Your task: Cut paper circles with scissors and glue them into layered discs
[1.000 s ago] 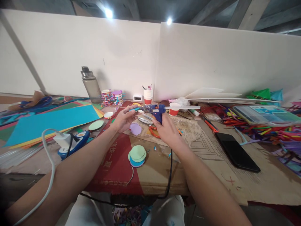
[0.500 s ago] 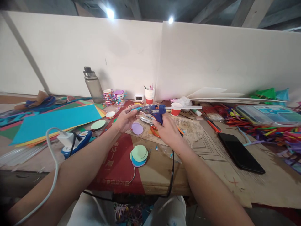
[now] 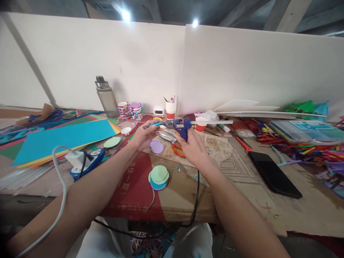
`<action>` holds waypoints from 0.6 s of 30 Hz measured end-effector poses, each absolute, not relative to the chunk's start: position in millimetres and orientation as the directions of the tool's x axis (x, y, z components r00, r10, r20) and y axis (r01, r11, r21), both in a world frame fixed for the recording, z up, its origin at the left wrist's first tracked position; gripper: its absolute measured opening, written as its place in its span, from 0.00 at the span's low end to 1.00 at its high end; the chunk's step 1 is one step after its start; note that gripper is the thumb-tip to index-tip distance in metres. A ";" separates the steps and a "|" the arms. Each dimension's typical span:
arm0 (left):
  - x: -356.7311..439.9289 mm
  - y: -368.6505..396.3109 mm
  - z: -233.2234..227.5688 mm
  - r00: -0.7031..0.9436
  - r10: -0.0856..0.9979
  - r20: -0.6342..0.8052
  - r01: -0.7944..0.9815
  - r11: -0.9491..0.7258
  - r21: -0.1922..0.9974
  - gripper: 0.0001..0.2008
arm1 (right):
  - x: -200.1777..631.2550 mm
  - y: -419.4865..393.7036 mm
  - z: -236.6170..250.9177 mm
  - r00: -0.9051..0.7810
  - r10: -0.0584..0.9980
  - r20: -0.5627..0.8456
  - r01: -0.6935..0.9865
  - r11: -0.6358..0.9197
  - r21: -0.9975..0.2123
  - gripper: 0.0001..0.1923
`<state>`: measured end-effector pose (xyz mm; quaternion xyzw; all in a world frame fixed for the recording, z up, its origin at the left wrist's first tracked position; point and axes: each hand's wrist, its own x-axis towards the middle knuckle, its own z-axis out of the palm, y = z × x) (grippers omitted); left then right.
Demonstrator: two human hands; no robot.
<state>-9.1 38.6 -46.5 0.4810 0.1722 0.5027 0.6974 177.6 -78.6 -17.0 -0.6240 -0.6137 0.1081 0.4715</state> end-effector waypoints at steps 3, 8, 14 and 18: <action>-9.3 37.7 -45.4 0.430 0.872 0.234 -0.534 0.037 0.844 0.19 | 179.0 -78.0 -18.5 0.213 0.897 0.387 0.553 0.216 -0.805 0.09; -9.8 35.6 -42.0 0.432 0.877 0.210 -0.532 0.060 0.845 0.18 | 184.6 -75.9 -15.4 0.203 0.964 0.172 0.190 0.133 -0.973 0.14; -10.3 31.0 -38.4 0.459 0.862 0.217 -0.531 0.070 0.844 0.17 | 207.8 -67.9 -9.1 0.173 0.983 0.063 -0.210 0.099 -0.973 0.16; -9.0 28.9 -37.0 0.489 0.852 0.189 -0.512 0.105 0.853 0.18 | 235.8 -53.4 -15.0 0.334 0.943 0.008 -0.147 0.060 -0.987 0.11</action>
